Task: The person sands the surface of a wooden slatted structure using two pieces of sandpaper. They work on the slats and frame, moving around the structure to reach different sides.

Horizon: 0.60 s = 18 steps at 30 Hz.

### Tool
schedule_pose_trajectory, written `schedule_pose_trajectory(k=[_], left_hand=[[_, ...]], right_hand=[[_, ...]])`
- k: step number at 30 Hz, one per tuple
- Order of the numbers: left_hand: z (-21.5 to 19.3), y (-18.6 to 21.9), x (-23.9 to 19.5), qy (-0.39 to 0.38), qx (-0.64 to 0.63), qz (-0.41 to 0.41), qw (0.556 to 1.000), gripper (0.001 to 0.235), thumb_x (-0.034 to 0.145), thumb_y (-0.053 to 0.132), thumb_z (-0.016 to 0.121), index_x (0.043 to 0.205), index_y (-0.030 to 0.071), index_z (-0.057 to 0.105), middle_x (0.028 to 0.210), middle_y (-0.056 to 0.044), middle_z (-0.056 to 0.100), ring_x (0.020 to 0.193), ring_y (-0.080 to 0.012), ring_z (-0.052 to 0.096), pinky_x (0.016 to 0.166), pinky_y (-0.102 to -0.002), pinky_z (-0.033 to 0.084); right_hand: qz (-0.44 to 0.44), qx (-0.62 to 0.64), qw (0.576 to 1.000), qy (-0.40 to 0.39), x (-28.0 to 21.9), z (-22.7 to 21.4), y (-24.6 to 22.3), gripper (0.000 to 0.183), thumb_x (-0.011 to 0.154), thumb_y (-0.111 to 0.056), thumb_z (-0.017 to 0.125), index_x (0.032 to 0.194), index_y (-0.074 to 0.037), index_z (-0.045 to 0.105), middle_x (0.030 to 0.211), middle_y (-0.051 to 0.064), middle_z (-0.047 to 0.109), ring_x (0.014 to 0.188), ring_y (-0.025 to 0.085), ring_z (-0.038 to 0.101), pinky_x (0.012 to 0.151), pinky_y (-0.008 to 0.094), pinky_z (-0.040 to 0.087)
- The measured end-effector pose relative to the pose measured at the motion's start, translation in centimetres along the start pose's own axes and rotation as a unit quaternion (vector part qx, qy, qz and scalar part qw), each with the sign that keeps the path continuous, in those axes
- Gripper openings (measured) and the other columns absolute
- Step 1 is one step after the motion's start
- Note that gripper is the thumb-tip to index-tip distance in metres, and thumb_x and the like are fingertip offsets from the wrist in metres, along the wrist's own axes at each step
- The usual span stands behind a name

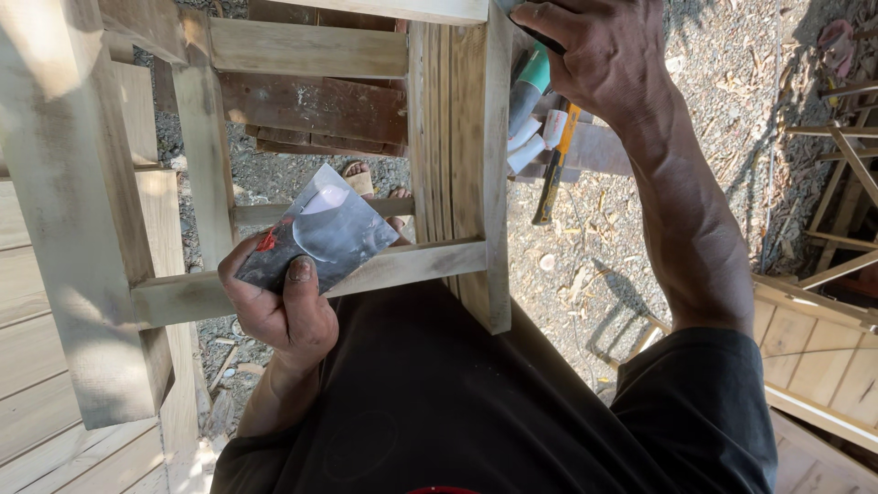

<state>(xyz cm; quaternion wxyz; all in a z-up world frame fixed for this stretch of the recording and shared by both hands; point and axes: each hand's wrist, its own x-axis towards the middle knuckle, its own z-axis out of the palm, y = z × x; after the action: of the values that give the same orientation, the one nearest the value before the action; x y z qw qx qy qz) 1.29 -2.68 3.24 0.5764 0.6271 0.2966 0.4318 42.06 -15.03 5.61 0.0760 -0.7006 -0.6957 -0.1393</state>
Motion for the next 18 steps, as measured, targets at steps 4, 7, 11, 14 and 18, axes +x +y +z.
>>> schedule_pose_trajectory(k=[4, 7, 11, 14, 18], left_hand=[[-0.07, -0.18, -0.11, 0.014, 0.005, 0.01, 1.0, 0.035, 0.103, 0.003, 0.056, 0.136, -0.006, 0.046, 0.108, -0.014, 0.065, 0.088, -0.0104, 0.064, 0.076, -0.02, 0.053], [-0.1, -0.42, -0.07, 0.003, 0.006, 0.013, 1.0, 0.036, 0.103, 0.003, 0.054, 0.137, -0.006, 0.044, 0.113, -0.016, 0.065, 0.092, -0.0115, 0.065, 0.079, -0.022, 0.054], [-0.13, -0.36, -0.05, 0.007, 0.009, 0.02, 1.0, 0.037, 0.102, 0.002, 0.054, 0.136, -0.007, 0.044, 0.108, -0.016, 0.065, 0.089, -0.0105, 0.063, 0.076, -0.02, 0.052], [-0.07, 0.03, -0.14, 0.013, 0.008, 0.017, 1.0, 0.037, 0.102, 0.003, 0.054, 0.136, -0.008, 0.045, 0.11, -0.017, 0.065, 0.089, -0.011, 0.063, 0.077, -0.021, 0.052], [0.31, -0.5, 0.05, 0.03, 0.002, 0.02, 0.999, 0.036, 0.101, 0.002, 0.054, 0.135, -0.009, 0.045, 0.111, -0.018, 0.065, 0.088, -0.0107, 0.062, 0.077, -0.021, 0.052]], right_hand=[[0.003, 0.02, 1.0, -0.023, 0.14, -0.47, 0.59, 0.029, 0.093, -0.001, 0.074, 0.118, -0.015, 0.078, 0.092, -0.002, 0.068, 0.082, 0.015, 0.056, 0.074, 0.035, 0.039], [-0.006, -0.042, 0.999, -0.006, 0.38, -0.32, 0.8, 0.032, 0.087, -0.002, 0.075, 0.113, -0.018, 0.081, 0.087, -0.004, 0.07, 0.082, 0.016, 0.058, 0.072, 0.036, 0.04], [-0.02, -0.001, 1.0, 0.011, 0.29, 0.03, 0.49, 0.017, 0.097, -0.009, 0.075, 0.113, -0.015, 0.076, 0.099, -0.003, 0.071, 0.09, 0.014, 0.062, 0.081, 0.035, 0.045], [-0.025, 0.02, 0.999, -0.004, 0.4, -0.16, 0.28, 0.021, 0.099, -0.002, 0.071, 0.115, -0.014, 0.075, 0.11, -0.005, 0.073, 0.099, 0.011, 0.065, 0.089, 0.035, 0.047], [-0.025, -0.021, 0.999, 0.023, 0.89, -0.57, -0.07, 0.022, 0.095, -0.003, 0.073, 0.114, -0.015, 0.076, 0.112, -0.007, 0.071, 0.107, 0.012, 0.062, 0.098, 0.036, 0.045]])
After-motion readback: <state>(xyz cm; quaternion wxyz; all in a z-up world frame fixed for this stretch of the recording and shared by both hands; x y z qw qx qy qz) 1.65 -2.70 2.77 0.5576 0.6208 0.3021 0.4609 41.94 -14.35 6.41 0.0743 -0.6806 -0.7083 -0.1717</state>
